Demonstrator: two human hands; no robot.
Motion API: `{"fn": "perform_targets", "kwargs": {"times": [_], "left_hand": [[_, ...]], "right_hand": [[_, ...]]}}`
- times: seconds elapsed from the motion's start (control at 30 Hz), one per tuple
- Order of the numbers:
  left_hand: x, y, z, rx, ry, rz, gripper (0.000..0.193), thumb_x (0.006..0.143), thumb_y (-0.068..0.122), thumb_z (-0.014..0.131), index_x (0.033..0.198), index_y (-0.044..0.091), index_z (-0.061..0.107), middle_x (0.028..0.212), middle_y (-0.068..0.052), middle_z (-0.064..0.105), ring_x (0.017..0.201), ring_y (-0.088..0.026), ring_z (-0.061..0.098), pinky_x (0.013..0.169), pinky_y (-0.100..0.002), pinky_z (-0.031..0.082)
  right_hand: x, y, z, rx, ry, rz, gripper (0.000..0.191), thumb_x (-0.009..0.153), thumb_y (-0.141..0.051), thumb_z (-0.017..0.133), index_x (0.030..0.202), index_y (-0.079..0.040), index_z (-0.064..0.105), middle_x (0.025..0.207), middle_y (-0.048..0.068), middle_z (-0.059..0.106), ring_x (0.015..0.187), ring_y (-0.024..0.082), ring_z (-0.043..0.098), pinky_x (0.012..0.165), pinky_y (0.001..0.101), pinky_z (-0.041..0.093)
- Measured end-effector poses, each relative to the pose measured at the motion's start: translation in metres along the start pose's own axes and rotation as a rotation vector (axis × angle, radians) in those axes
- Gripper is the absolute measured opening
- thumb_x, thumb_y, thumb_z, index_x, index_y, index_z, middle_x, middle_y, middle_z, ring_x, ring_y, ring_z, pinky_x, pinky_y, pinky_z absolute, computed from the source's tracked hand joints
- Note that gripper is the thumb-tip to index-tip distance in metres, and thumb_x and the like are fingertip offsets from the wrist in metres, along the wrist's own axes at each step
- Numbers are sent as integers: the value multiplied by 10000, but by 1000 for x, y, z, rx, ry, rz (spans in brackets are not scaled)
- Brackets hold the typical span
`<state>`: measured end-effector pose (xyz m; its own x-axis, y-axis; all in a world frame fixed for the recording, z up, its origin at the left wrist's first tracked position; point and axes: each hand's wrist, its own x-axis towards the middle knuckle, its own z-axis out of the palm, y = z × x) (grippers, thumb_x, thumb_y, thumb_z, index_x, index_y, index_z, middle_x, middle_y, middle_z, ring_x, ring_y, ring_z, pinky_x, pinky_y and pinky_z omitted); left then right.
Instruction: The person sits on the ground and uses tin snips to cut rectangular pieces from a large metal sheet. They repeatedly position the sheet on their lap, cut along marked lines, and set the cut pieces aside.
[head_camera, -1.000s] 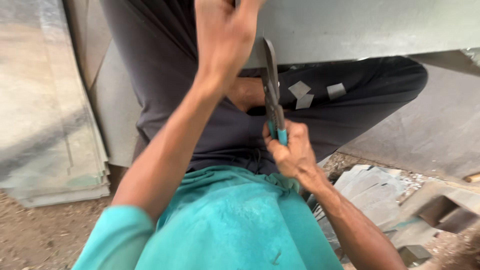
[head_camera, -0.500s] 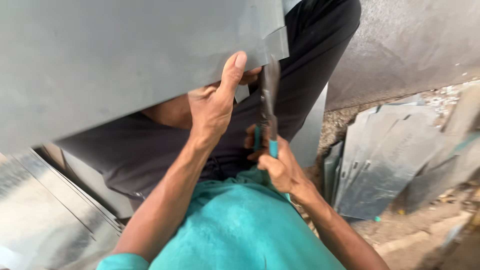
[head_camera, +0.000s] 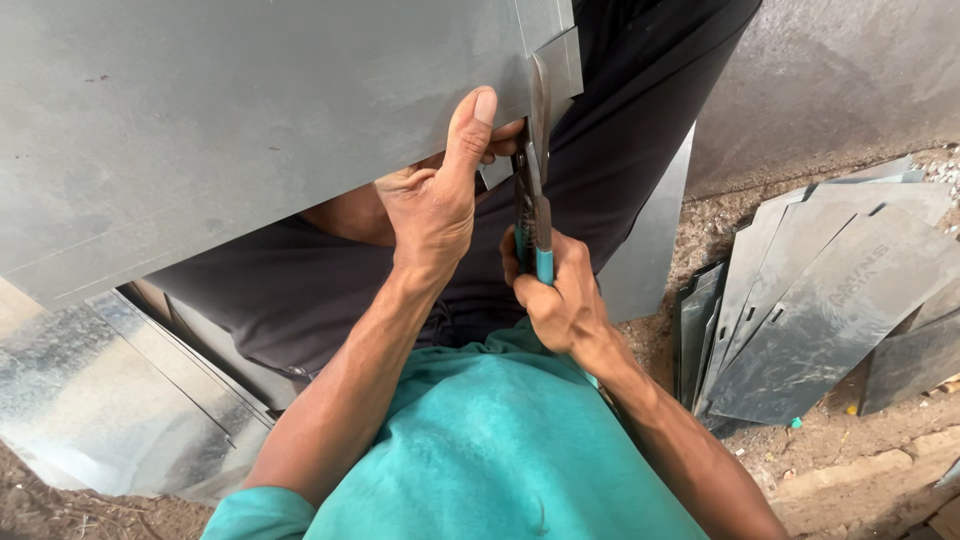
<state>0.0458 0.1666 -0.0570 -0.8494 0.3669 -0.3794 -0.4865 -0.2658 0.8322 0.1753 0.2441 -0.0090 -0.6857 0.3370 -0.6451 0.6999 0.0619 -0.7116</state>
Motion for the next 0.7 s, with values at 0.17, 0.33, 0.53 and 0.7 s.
{"fn": "perform_targets", "kwargs": {"times": [0.17, 0.33, 0.53, 0.7], "left_hand": [[-4, 28, 5, -110, 54, 34, 258, 960, 190, 775, 1095, -26, 737, 939, -103, 777, 808, -178, 768, 741, -320, 640], [1, 39, 30, -397, 455, -99, 354, 868, 144, 853, 1115, -20, 658, 968, -52, 671, 785, -156, 622, 694, -305, 505], [-5, 22, -19, -335, 10, -2, 455, 775, 100, 911, 1135, -8, 656, 1075, -50, 660, 965, -160, 661, 873, -298, 577], [-22, 85, -169, -298, 336, 327, 366, 1146, 328, 464, 1341, 40, 579, 1170, -104, 668, 952, -208, 669, 786, -325, 571]], "right_hand": [[6, 8, -2, -246, 142, -152, 264, 719, -87, 503, 925, 35, 616, 641, 126, 592, 543, 238, 566, 522, 375, 458], [-11, 11, -29, -612, 255, -327, 266, 778, -72, 578, 1007, 60, 611, 724, 186, 610, 609, 304, 594, 573, 410, 476], [-14, 18, -24, -331, 207, -212, 162, 792, -110, 524, 867, -22, 637, 616, 106, 593, 558, 210, 610, 564, 344, 499], [-3, 27, -27, -396, -1, -7, 164, 705, -129, 608, 797, -13, 678, 589, 71, 631, 551, 175, 623, 546, 337, 516]]}}
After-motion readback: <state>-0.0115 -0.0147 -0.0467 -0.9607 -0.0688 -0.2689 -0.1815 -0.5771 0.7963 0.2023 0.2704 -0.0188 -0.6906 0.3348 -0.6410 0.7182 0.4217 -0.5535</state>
